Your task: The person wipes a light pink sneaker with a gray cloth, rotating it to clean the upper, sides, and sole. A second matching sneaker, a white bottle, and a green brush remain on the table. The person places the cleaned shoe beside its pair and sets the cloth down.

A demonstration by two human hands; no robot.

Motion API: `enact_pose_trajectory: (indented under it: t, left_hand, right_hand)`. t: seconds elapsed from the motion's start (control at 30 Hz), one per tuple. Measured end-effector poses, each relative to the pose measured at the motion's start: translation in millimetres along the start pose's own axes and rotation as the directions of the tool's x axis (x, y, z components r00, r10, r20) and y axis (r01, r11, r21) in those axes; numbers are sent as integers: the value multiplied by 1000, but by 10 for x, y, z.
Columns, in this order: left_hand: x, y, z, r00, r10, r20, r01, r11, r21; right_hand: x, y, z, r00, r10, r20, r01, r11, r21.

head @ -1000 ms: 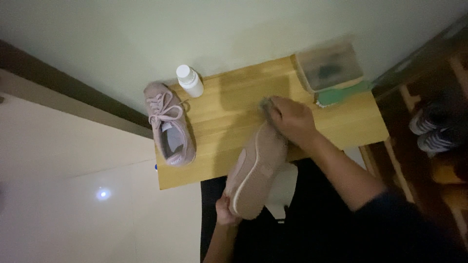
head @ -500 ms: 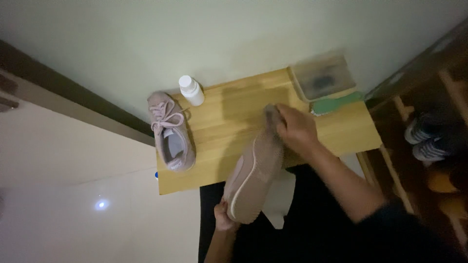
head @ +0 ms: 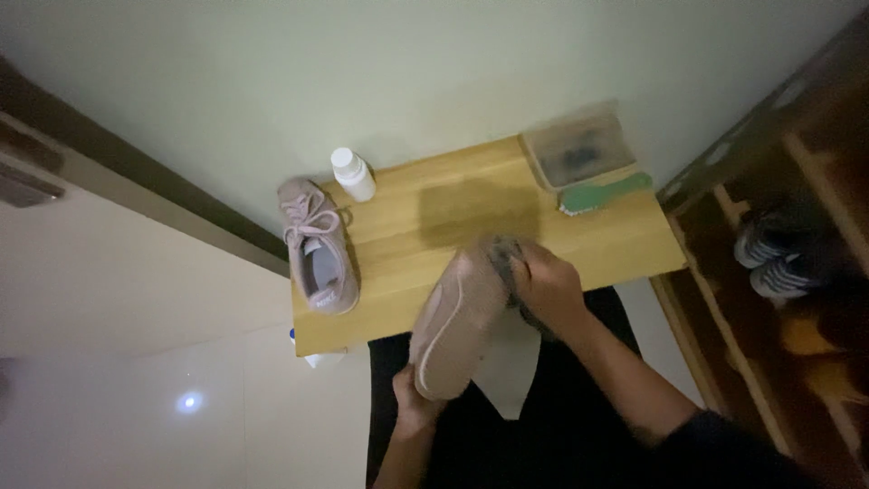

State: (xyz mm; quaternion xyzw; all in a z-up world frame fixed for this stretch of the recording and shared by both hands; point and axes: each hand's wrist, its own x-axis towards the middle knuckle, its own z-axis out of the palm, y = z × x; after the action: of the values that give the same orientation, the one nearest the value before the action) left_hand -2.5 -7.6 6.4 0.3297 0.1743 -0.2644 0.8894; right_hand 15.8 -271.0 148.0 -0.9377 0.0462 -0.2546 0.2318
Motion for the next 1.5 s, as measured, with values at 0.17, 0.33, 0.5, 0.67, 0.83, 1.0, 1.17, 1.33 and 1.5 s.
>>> enact_pose_trajectory:
  t: [0.17,0.33,0.5,0.67,0.83,1.0,1.17,1.33,1.5]
  left_hand:
    - [-251,217,516,961,8,276,-19,999,36]
    - [29,12,104,961,-85,264,111,990,-88]
    - [-40,40,209,955,-7,298,45,992,-119]
    - [-112,84,375,960,-49,277,76,993,-89]
    - [-56,41,304,987,-67,147,64,998,22]
    - [-97,54,333,974,-42,221,51,998,-38]
    - [-185,106,539,960,-74,271,57,996,71]
    - [44,179,776,939,-7,345,-115,937,331]
    - [420,258,715,873,87,479,-327,834,444]
  right_hand:
    - [342,-221,-456,815,451,363,-431,891,-140]
    - [508,-322,-406,901,335,275,-357,933,33]
    - [425,-370,-541,665,558,496,-609,790,-72]
    - [208,-176,-614,769,496,404,-532,846,-25]
    - [488,-429,-469,891,380,249,-428,885,181]
    - [391,-222,-16,781,509,362,-547,837,4]
    - [233,-305,-501,708,560,430,-604,796,-41]
    - [489,-311,-691,773,514,373,-588,801,113]
    - [490,3,-380,794,531,295,-604,741,293]
